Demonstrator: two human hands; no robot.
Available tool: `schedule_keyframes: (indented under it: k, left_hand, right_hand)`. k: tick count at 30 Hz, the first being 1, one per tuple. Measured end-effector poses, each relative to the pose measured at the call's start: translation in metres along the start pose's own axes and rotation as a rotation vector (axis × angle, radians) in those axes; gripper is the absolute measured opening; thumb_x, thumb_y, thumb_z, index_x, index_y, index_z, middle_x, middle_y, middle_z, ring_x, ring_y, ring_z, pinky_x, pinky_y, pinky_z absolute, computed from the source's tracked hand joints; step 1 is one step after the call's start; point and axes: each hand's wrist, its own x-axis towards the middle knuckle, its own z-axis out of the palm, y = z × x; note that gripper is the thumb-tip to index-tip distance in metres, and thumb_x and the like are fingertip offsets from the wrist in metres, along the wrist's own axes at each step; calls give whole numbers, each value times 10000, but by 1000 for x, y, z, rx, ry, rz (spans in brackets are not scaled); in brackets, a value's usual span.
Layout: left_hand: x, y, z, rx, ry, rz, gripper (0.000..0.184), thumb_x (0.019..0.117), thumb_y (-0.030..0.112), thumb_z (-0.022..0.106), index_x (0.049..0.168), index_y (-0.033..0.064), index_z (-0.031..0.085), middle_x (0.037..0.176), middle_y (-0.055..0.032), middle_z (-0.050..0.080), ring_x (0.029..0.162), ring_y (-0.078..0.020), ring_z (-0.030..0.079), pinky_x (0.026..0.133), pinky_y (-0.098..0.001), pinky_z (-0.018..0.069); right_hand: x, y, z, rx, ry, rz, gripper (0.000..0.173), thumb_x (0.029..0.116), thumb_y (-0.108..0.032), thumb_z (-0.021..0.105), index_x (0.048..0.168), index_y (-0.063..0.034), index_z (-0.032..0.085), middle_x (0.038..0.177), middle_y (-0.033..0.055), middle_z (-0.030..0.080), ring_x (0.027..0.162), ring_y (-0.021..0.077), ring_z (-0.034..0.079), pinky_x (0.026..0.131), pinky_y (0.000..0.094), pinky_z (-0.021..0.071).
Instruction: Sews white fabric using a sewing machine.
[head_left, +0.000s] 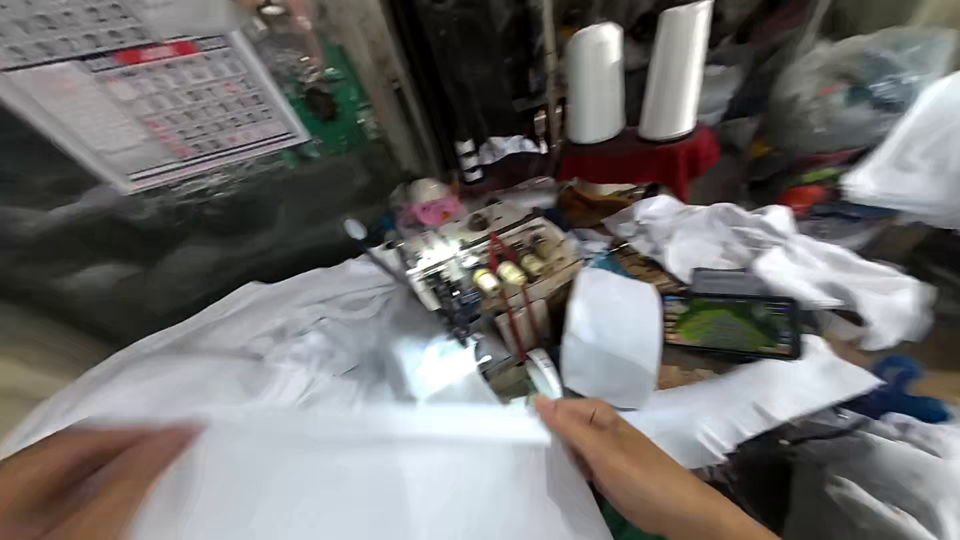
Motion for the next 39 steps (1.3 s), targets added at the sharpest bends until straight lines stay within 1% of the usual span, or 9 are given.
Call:
schedule_keyframes:
  k: [3, 9, 13, 15, 17, 24, 32, 35, 39]
  left_hand:
    - [13, -46, 71, 21, 67, 155, 365, 1013, 324, 581, 1176, 26, 714, 1193, -167, 691, 1139, -319, 658, 969, -559, 531]
    - [17, 70, 144, -357, -264, 467, 583, 905, 605, 681, 1370, 256, 639, 1319, 101, 646, 1271, -87, 550, 1087, -465, 433]
    - [23, 66, 147, -526, -228, 440, 249, 957, 442, 697, 1086, 238, 755, 964, 138, 707, 962, -10, 636, 992, -384, 478]
    - [19, 57, 142, -629, -216, 396, 165, 992, 344, 662, 1005, 216, 766, 939, 116, 704, 947, -42, 648, 926, -358, 522]
    - [15, 48, 139, -722, -251, 353, 187, 1025, 293, 622, 1040, 163, 755, 996, 57, 714, 980, -91, 668, 901, -343, 567]
    - [17, 34, 128, -734, -159, 211, 197, 1037, 298, 614, 1030, 135, 725, 908, 27, 724, 848, -118, 700, 798, -301, 608]
    - [39, 37, 86, -778, -77, 276, 204, 867, 252, 829, 938, 179, 653, 832, 16, 662, 734, -130, 657, 654, -278, 594]
    - [45, 32, 94, -755, -278, 175, 159, 966, 300, 712, 1029, 176, 634, 857, -10, 696, 706, -137, 671, 611, -268, 584]
    - [43, 21, 105, -843, -272, 128, 267, 893, 215, 797, 1122, 163, 670, 912, -61, 709, 752, -197, 697, 669, -318, 621]
  right_hand:
    - [25, 24, 9, 273, 98, 266, 453, 1108, -405, 404, 1220, -61, 676, 1025, 115, 730, 926, 207, 721, 801, 400, 615]
    - [29, 20, 12, 397, 72, 316, 540, 1119, -417, 317, 1204, 0, 650, 1054, 163, 725, 975, 230, 723, 864, 414, 608]
    - [20, 22, 5, 271, -116, 142, 570, 1101, -488, 319, 1141, -53, 686, 1009, 91, 730, 935, 156, 708, 841, 360, 593]
    - [14, 28, 4, 75, -196, -66, 353, 1096, -343, 474, 1134, -86, 712, 951, 13, 723, 859, 83, 684, 768, 289, 584]
    - [10, 35, 7, -57, -205, -171, 213, 1062, -184, 573, 1126, -28, 703, 910, 43, 723, 794, 107, 691, 713, 293, 599]
    - [13, 48, 8, -217, -181, -175, 206, 1060, -225, 586, 1061, -54, 701, 800, 38, 687, 659, 111, 644, 589, 284, 553]
    - [4, 16, 14, -120, -215, -185, 176, 1042, -150, 611, 1097, 1, 683, 866, 72, 719, 718, 127, 687, 637, 308, 594]
    - [10, 32, 15, -145, -143, -152, 167, 1032, -165, 630, 1094, -19, 684, 879, 65, 729, 737, 141, 703, 662, 322, 611]
    - [9, 37, 11, -167, -164, -135, 162, 1033, -158, 628, 1091, -18, 683, 878, 70, 724, 731, 149, 695, 654, 328, 603]
